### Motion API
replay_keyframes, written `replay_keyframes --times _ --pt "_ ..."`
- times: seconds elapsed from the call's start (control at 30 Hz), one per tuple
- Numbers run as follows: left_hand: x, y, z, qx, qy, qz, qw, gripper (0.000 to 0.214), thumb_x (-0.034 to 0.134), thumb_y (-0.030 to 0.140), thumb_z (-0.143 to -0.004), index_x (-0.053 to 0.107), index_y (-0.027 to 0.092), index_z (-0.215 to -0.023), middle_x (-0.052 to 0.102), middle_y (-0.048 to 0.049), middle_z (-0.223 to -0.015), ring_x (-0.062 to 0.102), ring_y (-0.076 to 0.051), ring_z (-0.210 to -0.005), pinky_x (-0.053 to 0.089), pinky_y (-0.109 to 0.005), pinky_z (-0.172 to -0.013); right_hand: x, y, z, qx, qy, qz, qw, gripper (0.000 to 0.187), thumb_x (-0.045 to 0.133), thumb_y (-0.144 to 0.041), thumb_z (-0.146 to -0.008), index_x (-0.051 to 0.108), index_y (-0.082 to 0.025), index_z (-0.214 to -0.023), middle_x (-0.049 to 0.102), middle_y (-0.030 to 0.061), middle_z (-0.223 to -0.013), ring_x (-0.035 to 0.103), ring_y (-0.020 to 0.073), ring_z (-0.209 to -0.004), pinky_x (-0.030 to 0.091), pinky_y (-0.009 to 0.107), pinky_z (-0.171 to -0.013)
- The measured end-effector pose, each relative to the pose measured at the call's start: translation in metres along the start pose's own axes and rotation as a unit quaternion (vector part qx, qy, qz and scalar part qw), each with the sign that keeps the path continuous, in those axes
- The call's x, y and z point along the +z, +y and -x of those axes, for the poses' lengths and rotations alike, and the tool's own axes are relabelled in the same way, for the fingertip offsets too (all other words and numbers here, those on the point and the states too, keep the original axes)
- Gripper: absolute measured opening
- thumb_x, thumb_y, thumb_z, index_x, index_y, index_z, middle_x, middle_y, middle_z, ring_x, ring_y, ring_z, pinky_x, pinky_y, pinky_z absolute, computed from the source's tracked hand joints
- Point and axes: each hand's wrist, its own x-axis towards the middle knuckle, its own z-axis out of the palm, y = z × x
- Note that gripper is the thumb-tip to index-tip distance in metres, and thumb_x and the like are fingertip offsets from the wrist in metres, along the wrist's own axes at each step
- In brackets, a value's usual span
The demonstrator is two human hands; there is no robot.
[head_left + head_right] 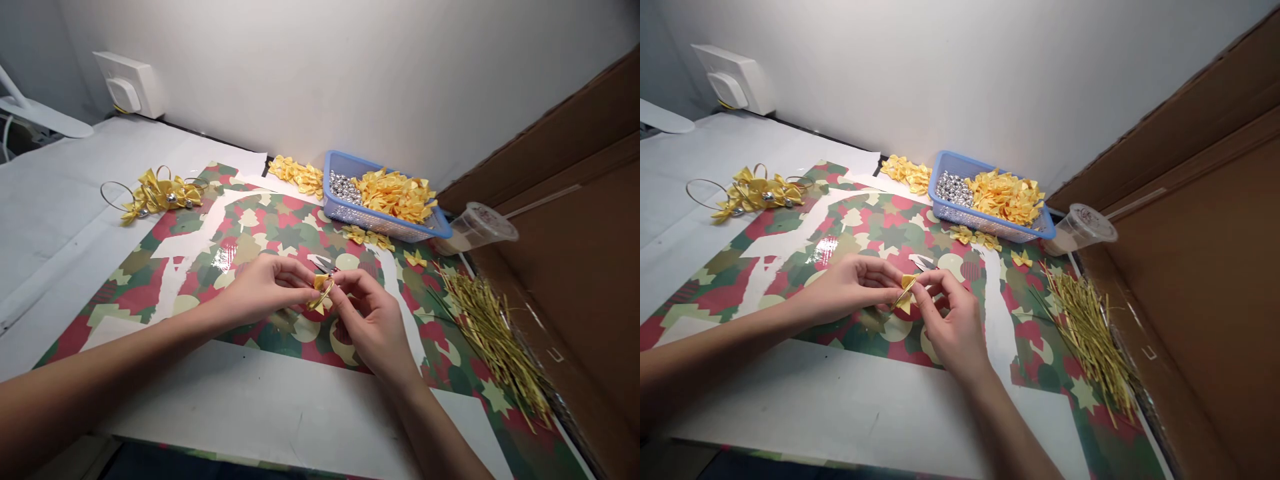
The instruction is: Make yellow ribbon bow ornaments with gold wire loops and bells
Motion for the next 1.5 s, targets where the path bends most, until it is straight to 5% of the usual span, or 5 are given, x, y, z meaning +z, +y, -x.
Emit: replay_keyframes --times 0.57,1.1,1.5 --pt "-0.001 -0.009 0.004 0.084 0.017 -0.125 0.988 0.019 0.067 0.031 -0.075 0.070 0.014 -0.083 0.075 -0.0085 -0.081 0.071 -0.020 -0.075 0.058 -0.029 -0.067 -0.008 0.007 -0.005 -0.076 -0.046 0.115 0.989 0.018 0.056 -0.036 -0.086 0.059 -0.020 -0.080 0.064 0.0033 -0.076 0.049 0.0099 -0.047 0.040 0.021 -0.037" --pt "-0.002 -0.009 0.002 0.083 -0.014 -0.077 0.993 0.018 0.069 0.025 -0.074 0.069 0.013 -0.087 0.076 -0.0076 -0.084 0.072 -0.019 -0.078 0.059 -0.028 -0.071 -0.004 0.002 -0.003 -0.003 -0.054 0.052 0.997 0.024 0.059 -0.042 -0.084 0.057 -0.019 -0.080 0.060 0.0012 -0.072 0.045 0.0088 -0.047 0.033 0.020 -0.035" --pt "-0.002 -0.009 0.001 0.080 -0.029 -0.068 0.994 0.020 0.071 0.023 -0.071 0.069 0.014 -0.088 0.076 -0.0069 -0.084 0.072 -0.020 -0.079 0.059 -0.029 -0.074 -0.004 0.001 -0.003 -0.019 -0.056 0.069 0.996 0.022 0.054 -0.041 -0.086 0.055 -0.019 -0.081 0.059 0.0020 -0.075 0.046 0.0100 -0.051 0.037 0.022 -0.042"
